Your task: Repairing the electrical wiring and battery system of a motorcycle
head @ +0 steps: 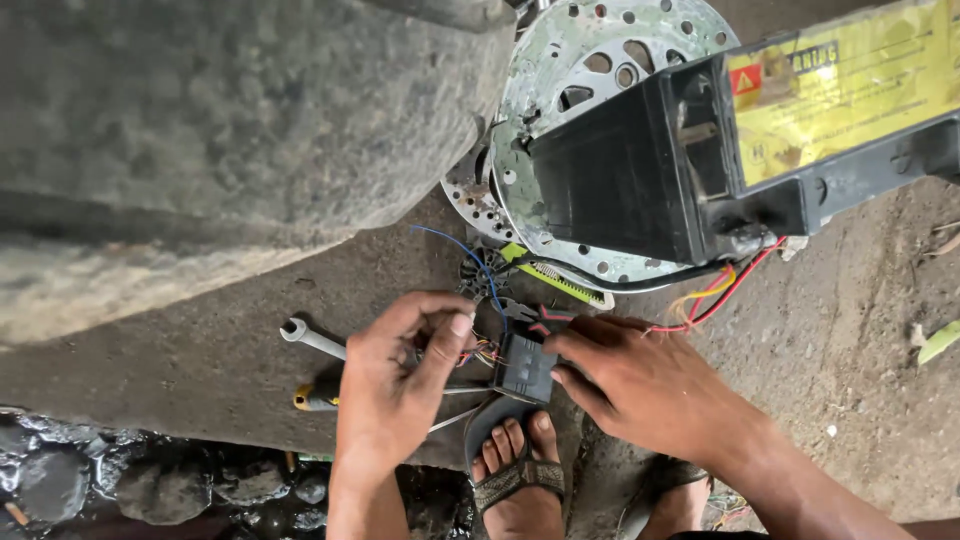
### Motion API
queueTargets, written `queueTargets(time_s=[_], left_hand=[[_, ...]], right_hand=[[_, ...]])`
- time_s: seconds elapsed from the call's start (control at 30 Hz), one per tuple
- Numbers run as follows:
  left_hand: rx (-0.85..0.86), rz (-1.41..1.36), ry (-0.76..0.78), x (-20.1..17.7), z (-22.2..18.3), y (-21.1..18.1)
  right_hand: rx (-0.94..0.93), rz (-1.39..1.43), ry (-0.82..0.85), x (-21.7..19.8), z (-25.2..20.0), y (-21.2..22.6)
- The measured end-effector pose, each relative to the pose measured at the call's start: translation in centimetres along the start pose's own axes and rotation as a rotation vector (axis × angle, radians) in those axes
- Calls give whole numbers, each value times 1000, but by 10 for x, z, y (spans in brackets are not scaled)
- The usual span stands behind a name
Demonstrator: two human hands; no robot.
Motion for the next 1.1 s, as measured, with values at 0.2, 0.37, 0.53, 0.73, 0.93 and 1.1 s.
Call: queueTargets(time_s=[0.2,0.37,0.53,0.73,0.93,1.1], left_hand=[[-170,209,-115,-9,5,24],[-236,159,-131,-4,14,47],[-252,76,-117,5,26,50],[-22,114,-79,6,12,-13],[64,497,-325,-34,-63,-133],[46,740,-412,56,-105,-55]], right_hand=[[7,158,-210,-14,2,6],[-144,276,-350,-59,3,51],[-339,198,-323,-106,-16,79],[-405,-51,-455,-157,-45,58],[199,54,-495,-176,-80,-14],[-81,-102,-495,-177,-73,23]])
Point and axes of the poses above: each hand's wrist, its own z-axis towards the middle knuckle, its own x-axis out of the palm, y = z × x, the point moved 8 cm from there along z, towards the middle knuckle, and after that the axes turned 10 degrees about -y, right-handed, at the moved point
